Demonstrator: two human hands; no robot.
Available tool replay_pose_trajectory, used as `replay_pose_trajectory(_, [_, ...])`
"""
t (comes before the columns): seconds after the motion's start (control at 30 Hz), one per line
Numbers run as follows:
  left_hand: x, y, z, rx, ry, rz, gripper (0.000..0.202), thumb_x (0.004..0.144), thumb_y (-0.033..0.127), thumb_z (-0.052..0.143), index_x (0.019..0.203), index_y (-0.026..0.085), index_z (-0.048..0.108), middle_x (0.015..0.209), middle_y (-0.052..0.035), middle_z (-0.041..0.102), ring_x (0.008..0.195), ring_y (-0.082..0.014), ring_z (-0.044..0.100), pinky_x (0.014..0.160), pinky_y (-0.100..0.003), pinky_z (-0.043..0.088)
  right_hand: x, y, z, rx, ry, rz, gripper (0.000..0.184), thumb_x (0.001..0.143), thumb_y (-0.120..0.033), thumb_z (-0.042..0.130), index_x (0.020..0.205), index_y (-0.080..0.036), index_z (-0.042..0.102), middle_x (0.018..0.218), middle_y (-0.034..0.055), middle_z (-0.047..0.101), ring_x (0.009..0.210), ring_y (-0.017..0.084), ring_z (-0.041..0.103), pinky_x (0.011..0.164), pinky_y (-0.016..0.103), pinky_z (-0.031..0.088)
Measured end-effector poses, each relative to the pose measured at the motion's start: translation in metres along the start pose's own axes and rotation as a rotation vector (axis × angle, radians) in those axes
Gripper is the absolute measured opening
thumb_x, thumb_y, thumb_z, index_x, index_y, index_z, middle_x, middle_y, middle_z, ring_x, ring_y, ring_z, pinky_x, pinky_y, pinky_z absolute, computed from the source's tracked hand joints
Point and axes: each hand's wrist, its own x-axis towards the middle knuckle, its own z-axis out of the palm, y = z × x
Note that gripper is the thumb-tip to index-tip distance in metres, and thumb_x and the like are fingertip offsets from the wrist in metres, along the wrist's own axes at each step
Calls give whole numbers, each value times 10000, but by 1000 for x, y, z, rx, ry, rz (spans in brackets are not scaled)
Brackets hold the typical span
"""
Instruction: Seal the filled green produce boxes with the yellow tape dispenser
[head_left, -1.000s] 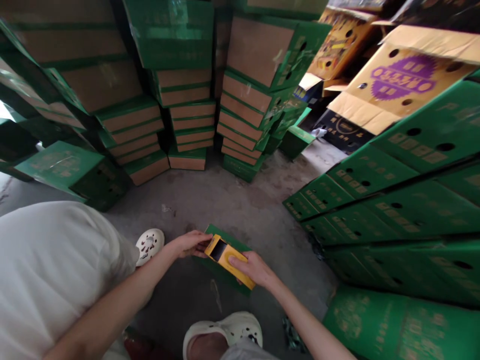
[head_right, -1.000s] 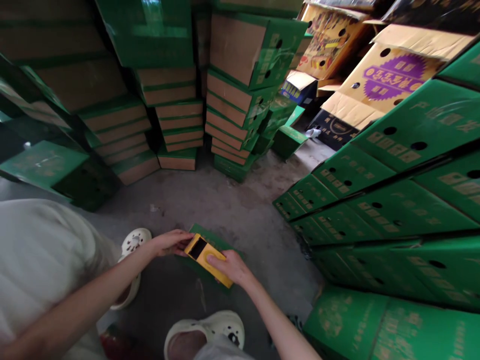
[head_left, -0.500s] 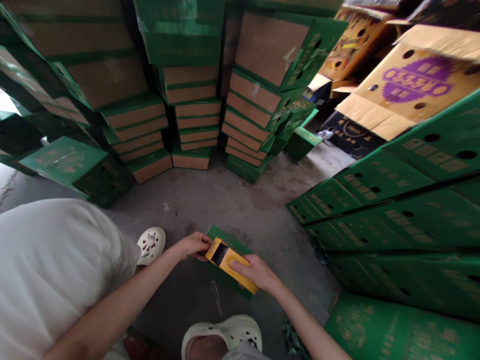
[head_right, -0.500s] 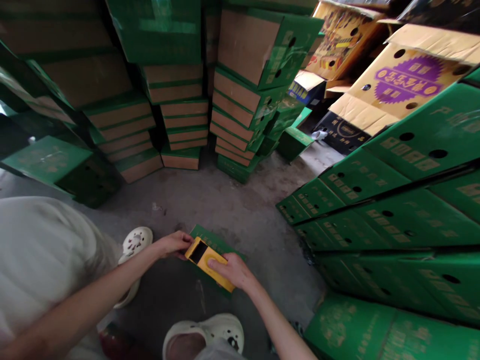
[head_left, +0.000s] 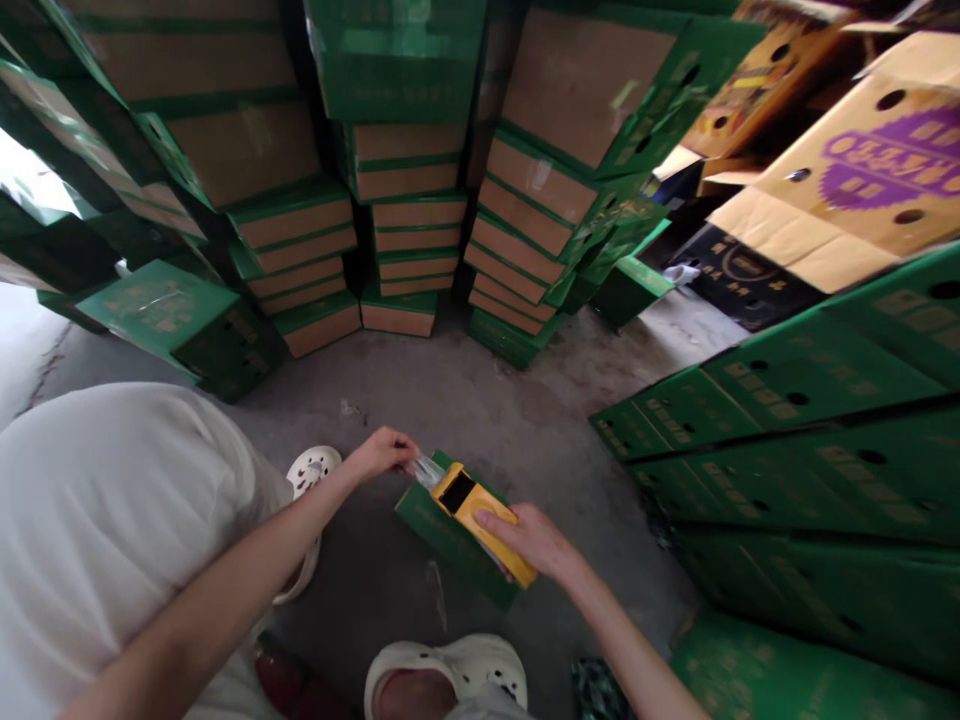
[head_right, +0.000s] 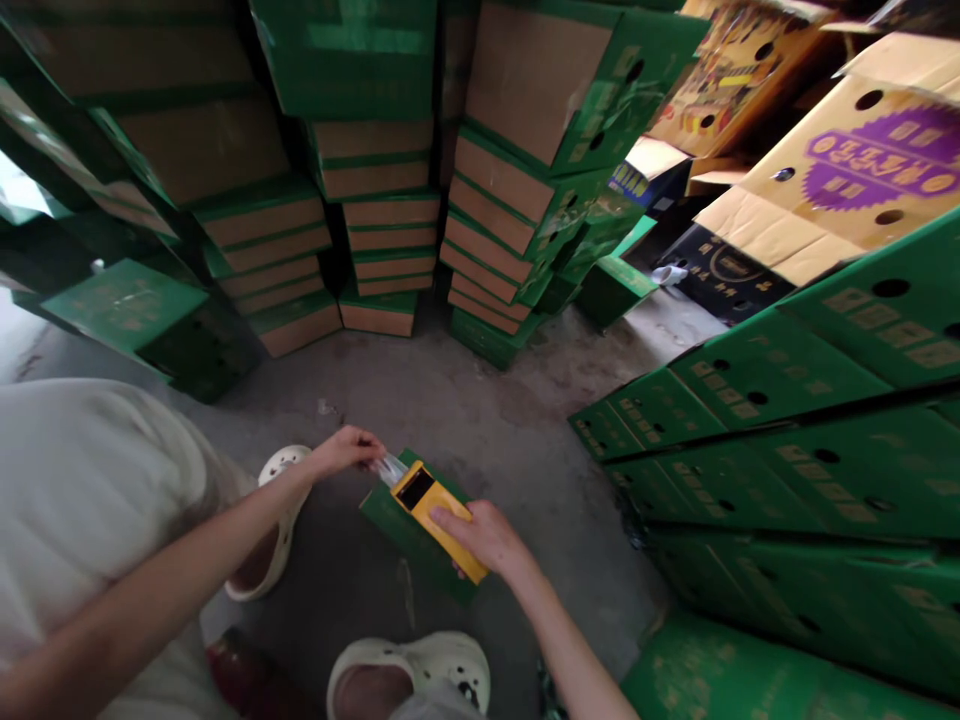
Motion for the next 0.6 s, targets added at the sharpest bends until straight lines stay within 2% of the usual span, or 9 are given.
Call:
replay_pose_trajectory(0.07, [3, -11, -29, 45, 125, 25, 299, 705, 420, 639, 788, 136, 682, 635, -14, 640, 567, -113, 571, 567, -219, 428, 0, 3, -4, -47, 29, 28, 626, 780, -751, 523, 751, -141, 660, 634, 82, 697, 536, 190, 667, 453, 221, 478])
replay_pose_trajectory(0.13, [5, -24, -50, 113, 208, 65, 296, 725, 432, 618, 751, 142, 672, 600, 1, 608, 547, -104, 540, 558, -213, 403, 1, 5, -5, -109, 47, 53, 614, 783, -740, 531, 748, -141, 662, 664, 91, 709, 570, 192, 680, 472, 214, 471])
replay_pose_trajectory(0.23, [6, -42, -62, 206, 227, 145, 306, 756, 443, 590, 756, 148, 671, 609, 5, 600, 569, -110, 538, 573, -213, 392, 4, 2, -1, -199, 63, 77, 613, 792, -733, 529, 774, -139, 677, 697, 104, 717, 621, 204, 695, 505, 218, 466])
replay_pose_trajectory(0.43, [14, -68, -51, 177, 290, 107, 243, 787, 372, 566, 779, 150, 664, 672, -7, 625, 628, -125, 553, 641, -227, 414, 13, -10, 9, -344, 127, 84, 616, 807, -732, 508, 793, -149, 706, 735, 132, 724, 708, 231, 711, 544, 230, 452])
replay_pose_trajectory(0.5, [19, -76, -39, 166, 307, 86, 230, 799, 345, 555, 783, 145, 667, 678, -15, 630, 651, -134, 561, 669, -234, 425, 16, -12, 10, -422, 166, 92, 619, 806, -732, 509, 783, -145, 705, 754, 145, 726, 759, 243, 713, 554, 227, 443])
replay_pose_trajectory(0.6, [27, -88, -6, 156, 328, 58, 214, 810, 320, 558, 815, 142, 679, 750, -46, 670, 762, -164, 603, 759, -257, 451, 18, -13, 10, -466, 184, 106, 625, 808, -733, 505, 783, -143, 706, 765, 155, 727, 786, 255, 713, 553, 229, 436])
